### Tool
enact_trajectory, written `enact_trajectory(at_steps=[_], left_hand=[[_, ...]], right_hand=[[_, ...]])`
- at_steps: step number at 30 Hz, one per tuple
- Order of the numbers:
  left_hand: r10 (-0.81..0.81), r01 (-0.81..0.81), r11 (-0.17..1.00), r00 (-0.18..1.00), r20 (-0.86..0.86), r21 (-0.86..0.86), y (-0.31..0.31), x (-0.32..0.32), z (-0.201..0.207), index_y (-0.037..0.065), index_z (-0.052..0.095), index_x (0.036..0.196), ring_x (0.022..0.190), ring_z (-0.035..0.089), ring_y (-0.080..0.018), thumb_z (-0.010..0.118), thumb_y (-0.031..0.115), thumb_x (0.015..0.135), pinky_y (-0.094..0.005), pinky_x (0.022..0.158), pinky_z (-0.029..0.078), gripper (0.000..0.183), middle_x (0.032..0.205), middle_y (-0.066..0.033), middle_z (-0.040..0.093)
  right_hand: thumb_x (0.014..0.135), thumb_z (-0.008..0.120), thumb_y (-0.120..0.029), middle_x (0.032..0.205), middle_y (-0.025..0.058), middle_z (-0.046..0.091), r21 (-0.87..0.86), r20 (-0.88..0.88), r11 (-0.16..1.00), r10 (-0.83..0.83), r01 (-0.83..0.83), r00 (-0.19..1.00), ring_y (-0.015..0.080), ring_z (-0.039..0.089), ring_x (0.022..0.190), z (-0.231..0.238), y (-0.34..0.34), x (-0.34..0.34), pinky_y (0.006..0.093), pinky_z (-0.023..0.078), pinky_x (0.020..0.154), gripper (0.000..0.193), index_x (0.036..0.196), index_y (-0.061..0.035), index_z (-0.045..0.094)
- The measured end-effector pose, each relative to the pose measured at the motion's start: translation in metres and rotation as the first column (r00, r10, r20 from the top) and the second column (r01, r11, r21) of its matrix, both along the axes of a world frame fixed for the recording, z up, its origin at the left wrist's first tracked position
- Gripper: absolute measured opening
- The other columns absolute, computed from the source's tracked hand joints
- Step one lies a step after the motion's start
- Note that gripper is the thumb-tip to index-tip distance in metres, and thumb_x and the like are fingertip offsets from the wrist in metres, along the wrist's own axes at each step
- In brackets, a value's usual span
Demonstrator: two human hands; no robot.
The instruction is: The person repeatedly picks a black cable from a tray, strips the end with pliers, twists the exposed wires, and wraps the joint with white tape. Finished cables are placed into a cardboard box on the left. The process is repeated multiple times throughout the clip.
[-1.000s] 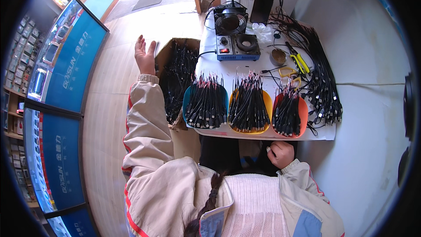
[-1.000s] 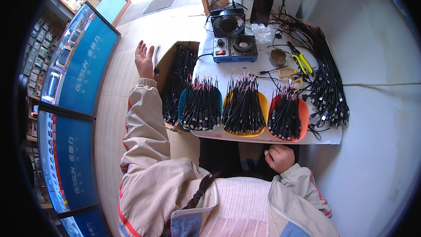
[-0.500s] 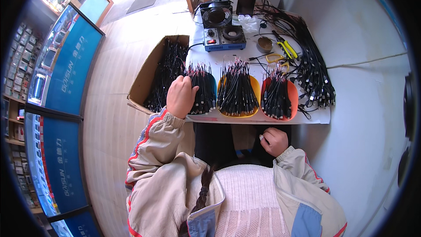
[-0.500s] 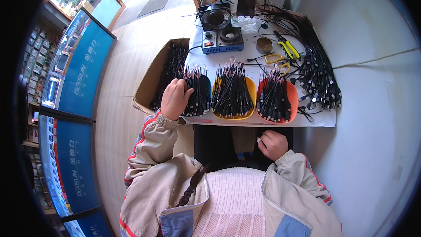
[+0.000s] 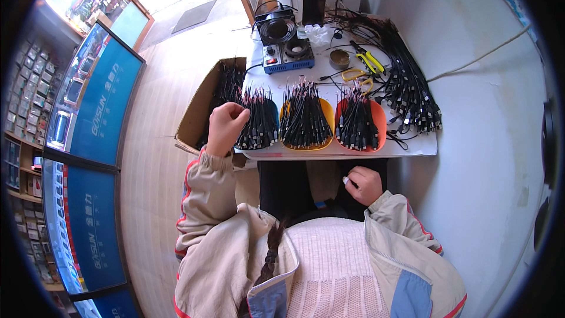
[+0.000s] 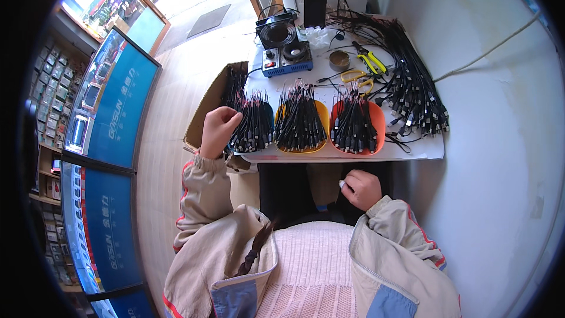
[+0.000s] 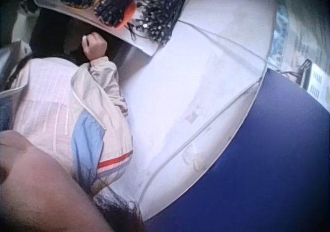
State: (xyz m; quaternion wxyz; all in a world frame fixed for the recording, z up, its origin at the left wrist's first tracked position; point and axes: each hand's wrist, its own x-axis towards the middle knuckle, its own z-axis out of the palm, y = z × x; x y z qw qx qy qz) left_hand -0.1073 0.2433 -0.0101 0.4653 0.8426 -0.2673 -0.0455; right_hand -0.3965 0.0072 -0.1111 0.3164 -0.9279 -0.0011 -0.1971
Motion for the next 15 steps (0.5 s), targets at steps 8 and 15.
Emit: enact_trajectory(at_steps=[8,15], left_hand=[[-0.473,0.180,0.847,0.683,-0.556,-0.500,0.001,-0.110,0.028,-0.002,0.062,0.091,0.070,0.049,-0.0008,0.063,0.006,0.090,-0.0162,0.060,0.038,0.008,0.079,0.0024,0.060],[-0.676,0.189,0.715,0.431,-0.598,-0.673,-0.002,-0.135,0.010,-0.003,0.060,0.092,0.072,0.048,-0.0053,0.065,0.010,0.090,-0.0190,0.063,0.039,0.014,0.086,-0.0038,0.060]], right_hand=[[0.093,0.061,-0.013,0.086,-0.0005,0.060,0.941,0.049,0.322,0.174,-0.104,0.984,0.0051,0.055,0.070,0.098,0.023,0.046,0.0198,0.046,0.063,0.017,0.103,0.0015,0.062],[0.091,0.065,-0.013,0.089,0.0023,0.063,0.963,0.130,0.195,0.268,-0.186,0.954,0.0061,0.058,0.074,0.124,0.029,0.075,0.0199,0.049,0.068,0.021,0.106,0.0017,0.063]])
